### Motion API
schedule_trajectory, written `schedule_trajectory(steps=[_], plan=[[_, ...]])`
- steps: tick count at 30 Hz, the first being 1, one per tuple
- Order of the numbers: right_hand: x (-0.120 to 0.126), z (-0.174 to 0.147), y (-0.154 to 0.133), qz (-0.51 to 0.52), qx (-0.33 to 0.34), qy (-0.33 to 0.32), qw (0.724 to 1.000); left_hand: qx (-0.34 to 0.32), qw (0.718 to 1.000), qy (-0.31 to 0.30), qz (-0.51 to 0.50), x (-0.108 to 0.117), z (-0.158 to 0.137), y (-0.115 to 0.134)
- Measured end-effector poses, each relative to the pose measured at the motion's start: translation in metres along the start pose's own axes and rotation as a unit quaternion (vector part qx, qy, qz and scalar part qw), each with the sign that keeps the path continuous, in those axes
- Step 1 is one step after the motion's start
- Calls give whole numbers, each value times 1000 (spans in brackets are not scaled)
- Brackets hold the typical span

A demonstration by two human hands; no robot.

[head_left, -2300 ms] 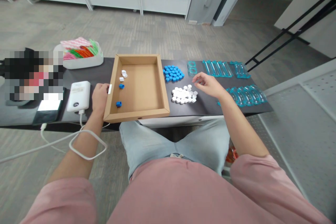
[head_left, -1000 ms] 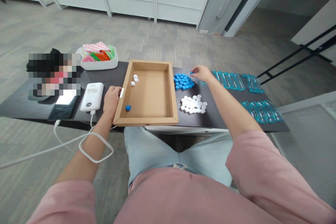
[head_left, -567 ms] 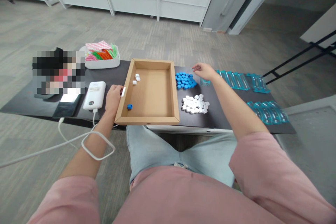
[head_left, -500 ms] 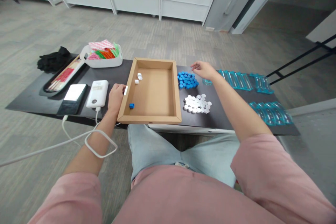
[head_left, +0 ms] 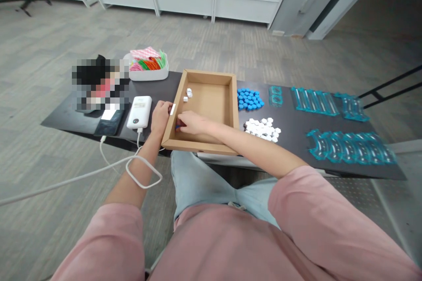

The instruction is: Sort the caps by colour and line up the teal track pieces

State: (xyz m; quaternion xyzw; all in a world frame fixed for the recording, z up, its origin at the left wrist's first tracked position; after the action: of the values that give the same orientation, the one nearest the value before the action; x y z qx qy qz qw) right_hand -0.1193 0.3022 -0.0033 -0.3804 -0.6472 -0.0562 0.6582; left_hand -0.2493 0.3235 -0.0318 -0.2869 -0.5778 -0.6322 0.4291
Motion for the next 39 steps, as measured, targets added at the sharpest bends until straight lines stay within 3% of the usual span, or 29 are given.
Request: schedule_trajectory(steps=[4,8,14,16,19,22,27,32,36,39], plan=[[20,-21,21,91,17,31,995,-7,1000,-1,0,-1,0,0],[79,-62,93,184,-25,122,975,4,1000,1,-6,-2,0,-3],[160,-159,253,122,-221,284,925,15,1000,-1,-5,-1,1,-3],[170,-190,295,96,-293,311,899,20,1000,-12,0,-1,0,-2],[166,-218,329,44,-374,304,875,16,999,-29,-1,-1,-1,-1],[152,-224,339,3,-418,274,866,17,999,-32,-9,0,-1,-1],[133,-219,345,3,-432,237,870,18,1000,-22,-13,2,-2,-1],[144,-224,347,1,-418,265,869,15,1000,-18,1,2,-2,1],[161,-200,307,22,-328,301,895,22,1000,-17,5,0,0,-2],[155,-145,241,40,-214,274,937,21,1000,-16,4,-1,0,-4]])
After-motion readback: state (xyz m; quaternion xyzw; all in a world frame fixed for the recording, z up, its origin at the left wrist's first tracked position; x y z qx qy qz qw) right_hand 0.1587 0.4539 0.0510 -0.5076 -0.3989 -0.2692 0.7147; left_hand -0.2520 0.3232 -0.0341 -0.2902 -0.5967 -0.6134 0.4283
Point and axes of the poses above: each hand's wrist, its own z-axis towards the middle knuckle, its own x-axis out of the back of the hand, y = z × x, the point moved 10 cm from there along z, towards the middle knuckle, and after that the axes turned 5 degrees about -x, right-handed, at the moved point
